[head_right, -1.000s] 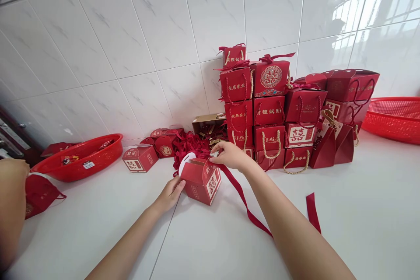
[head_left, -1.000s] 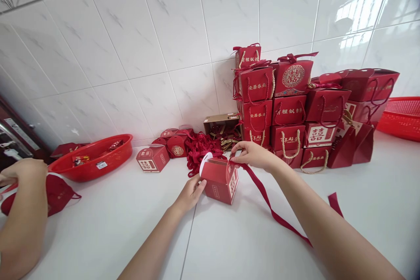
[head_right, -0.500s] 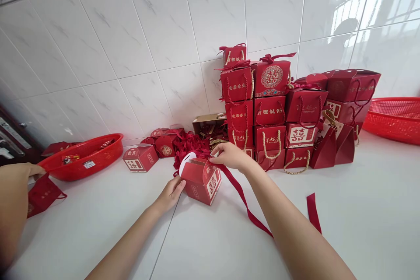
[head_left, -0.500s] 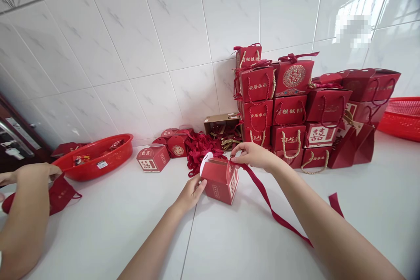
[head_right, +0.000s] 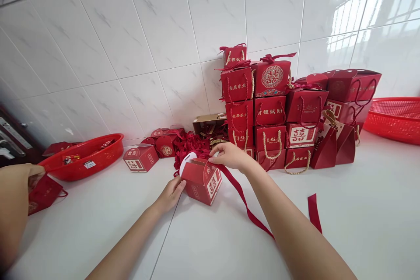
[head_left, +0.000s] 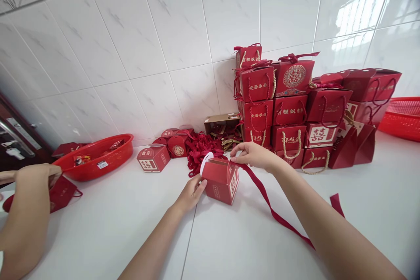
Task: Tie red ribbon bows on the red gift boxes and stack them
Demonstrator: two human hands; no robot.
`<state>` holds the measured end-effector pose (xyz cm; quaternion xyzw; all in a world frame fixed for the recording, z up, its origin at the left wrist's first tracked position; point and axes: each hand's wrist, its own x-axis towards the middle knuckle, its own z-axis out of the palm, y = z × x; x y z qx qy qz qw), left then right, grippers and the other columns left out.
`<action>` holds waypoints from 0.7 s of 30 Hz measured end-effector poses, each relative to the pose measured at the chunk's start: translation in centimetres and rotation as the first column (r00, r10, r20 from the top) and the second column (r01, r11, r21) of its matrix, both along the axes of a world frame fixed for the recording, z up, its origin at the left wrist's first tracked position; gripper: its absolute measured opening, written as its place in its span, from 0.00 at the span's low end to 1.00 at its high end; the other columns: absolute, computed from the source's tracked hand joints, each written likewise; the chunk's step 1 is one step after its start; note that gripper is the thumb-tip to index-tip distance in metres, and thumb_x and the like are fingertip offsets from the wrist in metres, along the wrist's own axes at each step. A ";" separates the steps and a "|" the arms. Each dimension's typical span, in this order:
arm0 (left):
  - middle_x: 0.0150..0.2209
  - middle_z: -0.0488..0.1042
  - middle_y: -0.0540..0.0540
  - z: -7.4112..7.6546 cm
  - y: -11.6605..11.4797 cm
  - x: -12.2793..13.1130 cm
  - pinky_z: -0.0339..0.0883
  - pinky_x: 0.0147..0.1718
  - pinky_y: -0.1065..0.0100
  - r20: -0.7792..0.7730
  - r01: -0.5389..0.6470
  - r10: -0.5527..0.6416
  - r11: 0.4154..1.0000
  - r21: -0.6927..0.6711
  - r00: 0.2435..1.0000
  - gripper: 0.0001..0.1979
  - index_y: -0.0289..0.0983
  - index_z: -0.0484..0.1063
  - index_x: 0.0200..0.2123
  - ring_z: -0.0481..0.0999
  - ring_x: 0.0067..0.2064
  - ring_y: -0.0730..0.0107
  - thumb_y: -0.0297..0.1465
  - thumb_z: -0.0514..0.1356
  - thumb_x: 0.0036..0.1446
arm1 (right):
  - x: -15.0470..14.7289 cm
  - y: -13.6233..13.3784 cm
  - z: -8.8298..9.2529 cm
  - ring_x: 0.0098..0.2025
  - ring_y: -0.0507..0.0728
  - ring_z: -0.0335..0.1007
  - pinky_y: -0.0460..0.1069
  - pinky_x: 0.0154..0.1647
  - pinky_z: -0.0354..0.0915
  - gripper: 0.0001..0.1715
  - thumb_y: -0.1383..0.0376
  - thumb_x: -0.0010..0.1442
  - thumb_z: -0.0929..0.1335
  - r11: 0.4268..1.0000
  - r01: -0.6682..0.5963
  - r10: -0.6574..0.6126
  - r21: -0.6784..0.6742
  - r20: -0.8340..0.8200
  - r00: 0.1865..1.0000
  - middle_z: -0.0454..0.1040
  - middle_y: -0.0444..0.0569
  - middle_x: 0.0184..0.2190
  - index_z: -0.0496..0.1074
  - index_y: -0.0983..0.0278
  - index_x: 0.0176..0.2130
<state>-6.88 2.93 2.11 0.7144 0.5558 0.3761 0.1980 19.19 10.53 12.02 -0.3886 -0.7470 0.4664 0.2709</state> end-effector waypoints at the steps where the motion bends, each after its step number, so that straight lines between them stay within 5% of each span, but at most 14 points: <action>1: 0.35 0.75 0.45 0.0 0.0 0.0 0.67 0.40 0.66 -0.001 0.002 -0.002 1.000 0.001 1.000 0.20 0.36 0.71 0.38 0.73 0.39 0.63 0.44 0.48 0.64 | 0.1 0.0 0.0 0.22 0.48 0.55 0.44 0.23 0.49 0.15 0.59 0.49 0.72 1.000 -0.006 0.006 -0.001 -0.011 1.000 0.69 0.41 0.20 0.74 0.64 0.37; 14: 0.31 0.73 0.46 0.0 0.0 0.0 0.67 0.39 0.65 -0.005 -0.007 0.007 1.000 0.009 1.000 0.20 0.37 0.72 0.36 0.72 0.35 0.64 0.45 0.48 0.63 | 0.2 -0.3 0.3 0.21 0.47 0.53 0.44 0.22 0.49 0.11 0.63 0.51 0.71 1.000 -0.027 0.027 0.004 0.010 1.000 0.73 0.43 0.22 0.73 0.65 0.37; 21: 0.31 0.73 0.47 0.0 0.0 0.0 0.66 0.40 0.66 -0.006 0.003 -0.003 1.000 0.003 1.000 0.19 0.37 0.70 0.34 0.72 0.37 0.64 0.44 0.47 0.64 | -0.1 -0.2 0.1 0.21 0.48 0.54 0.44 0.22 0.49 0.13 0.63 0.49 0.72 1.000 -0.024 0.024 -0.003 0.044 0.999 0.66 0.39 0.18 0.74 0.63 0.38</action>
